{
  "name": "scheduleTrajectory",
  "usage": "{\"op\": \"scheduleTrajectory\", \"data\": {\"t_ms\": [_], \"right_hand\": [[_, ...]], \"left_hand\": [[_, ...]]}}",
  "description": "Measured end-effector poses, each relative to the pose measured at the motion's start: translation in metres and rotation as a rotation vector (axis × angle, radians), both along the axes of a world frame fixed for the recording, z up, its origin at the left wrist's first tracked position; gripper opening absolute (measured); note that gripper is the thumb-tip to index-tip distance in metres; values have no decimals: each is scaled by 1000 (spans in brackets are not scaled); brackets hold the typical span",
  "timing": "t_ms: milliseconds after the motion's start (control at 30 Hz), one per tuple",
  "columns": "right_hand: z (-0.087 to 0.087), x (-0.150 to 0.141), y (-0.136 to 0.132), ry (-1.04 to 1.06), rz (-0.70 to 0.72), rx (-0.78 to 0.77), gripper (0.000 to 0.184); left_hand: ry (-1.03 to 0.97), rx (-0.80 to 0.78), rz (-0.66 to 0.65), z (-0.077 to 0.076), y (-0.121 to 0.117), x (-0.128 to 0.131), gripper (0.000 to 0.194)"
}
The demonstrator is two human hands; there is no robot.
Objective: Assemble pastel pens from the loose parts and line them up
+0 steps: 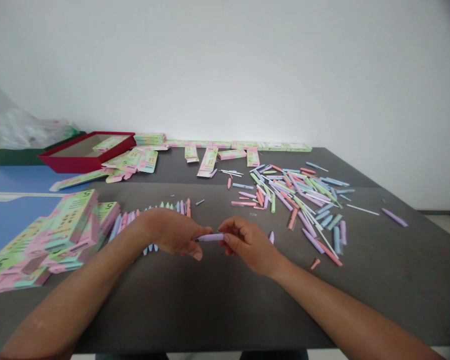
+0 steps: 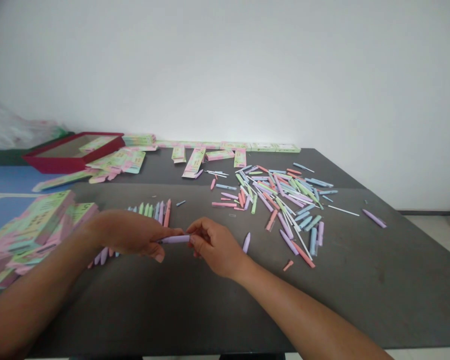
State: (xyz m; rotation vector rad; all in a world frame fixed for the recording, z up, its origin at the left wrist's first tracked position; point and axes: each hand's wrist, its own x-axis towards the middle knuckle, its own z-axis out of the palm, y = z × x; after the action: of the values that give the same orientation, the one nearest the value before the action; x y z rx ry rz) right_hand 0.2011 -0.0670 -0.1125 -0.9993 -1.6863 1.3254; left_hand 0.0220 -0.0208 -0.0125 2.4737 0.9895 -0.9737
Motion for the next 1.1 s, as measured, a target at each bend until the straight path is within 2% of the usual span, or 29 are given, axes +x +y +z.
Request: {"op": "scheduleTrajectory", "data": {"t_ms": [100,333,533,733,933,1100], "right_hand": [[0,3,2,-60,-9,-23,12],[2,7,1,-154,-17,89,19],[5,7,-3,-225,6,170,15],[5,9,-1,-272,0,253,15],[3,9,0,-239,1,242,19],[2,8,-2,-156,58,207,22]], "left_hand": [[-1,-23,26,1,0,-1,55],[34,4,39,3,-3,0,62],[48,-38,69,5,-5,3,59],[44,-16,12,4,-6,2,59],[16,0,41,4,-8,1,55],[-14,1,14,2,-7,1,54]]}}
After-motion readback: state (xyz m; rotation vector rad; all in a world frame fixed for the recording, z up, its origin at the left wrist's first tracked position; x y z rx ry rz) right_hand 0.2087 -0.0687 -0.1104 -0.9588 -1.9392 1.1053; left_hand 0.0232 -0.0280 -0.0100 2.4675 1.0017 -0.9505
